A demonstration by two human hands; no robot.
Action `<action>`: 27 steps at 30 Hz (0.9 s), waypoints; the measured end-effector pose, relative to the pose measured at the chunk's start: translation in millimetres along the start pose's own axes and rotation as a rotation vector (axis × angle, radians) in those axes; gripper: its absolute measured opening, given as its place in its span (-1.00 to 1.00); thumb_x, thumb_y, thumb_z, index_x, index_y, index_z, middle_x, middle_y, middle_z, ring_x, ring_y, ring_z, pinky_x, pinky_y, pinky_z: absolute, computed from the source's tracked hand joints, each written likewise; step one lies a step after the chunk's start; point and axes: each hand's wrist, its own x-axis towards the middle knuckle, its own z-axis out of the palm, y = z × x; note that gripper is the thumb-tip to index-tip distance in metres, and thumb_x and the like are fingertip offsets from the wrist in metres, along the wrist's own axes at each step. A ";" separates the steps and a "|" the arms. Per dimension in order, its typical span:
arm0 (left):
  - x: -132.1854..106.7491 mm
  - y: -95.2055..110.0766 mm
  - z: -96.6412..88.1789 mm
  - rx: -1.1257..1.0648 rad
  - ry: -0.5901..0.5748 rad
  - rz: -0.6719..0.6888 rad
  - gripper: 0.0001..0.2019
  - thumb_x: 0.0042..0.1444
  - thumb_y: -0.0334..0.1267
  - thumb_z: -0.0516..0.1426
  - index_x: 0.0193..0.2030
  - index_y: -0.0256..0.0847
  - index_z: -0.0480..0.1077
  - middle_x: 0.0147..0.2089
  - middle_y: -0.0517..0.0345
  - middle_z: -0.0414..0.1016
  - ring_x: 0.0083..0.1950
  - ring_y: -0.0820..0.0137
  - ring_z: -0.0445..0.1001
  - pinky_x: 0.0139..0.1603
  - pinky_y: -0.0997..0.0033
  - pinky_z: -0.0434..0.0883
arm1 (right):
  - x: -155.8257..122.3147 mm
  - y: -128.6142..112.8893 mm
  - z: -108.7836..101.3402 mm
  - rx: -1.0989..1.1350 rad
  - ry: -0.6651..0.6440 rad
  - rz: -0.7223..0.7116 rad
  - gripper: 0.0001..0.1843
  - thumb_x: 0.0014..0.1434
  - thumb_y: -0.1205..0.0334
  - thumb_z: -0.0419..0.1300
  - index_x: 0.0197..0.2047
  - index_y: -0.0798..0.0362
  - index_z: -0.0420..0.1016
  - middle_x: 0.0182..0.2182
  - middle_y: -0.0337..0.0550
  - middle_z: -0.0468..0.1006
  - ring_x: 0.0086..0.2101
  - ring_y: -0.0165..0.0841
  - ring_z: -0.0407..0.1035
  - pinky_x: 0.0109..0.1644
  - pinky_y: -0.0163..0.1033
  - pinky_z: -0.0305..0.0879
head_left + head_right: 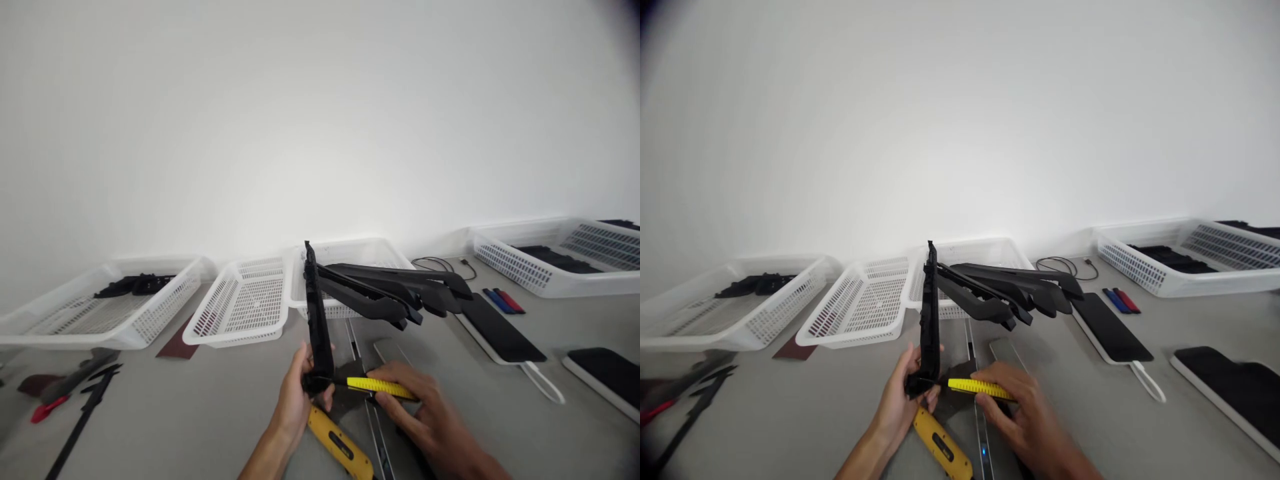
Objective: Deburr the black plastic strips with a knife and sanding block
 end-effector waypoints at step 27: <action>4.3 -14.0 -9.6 0.053 -0.135 0.051 -0.03 0.14 0.59 0.08 0.30 -0.29 0.48 -0.50 0.22 0.49 -0.68 0.49 0.29 -0.66 0.51 0.14 | 0.5 2.9 7.7 0.008 -0.015 0.096 -0.63 0.49 -0.07 0.17 -0.03 -0.05 0.74 -0.15 -0.04 0.80 -0.19 -0.14 0.70 -0.13 -0.16 0.64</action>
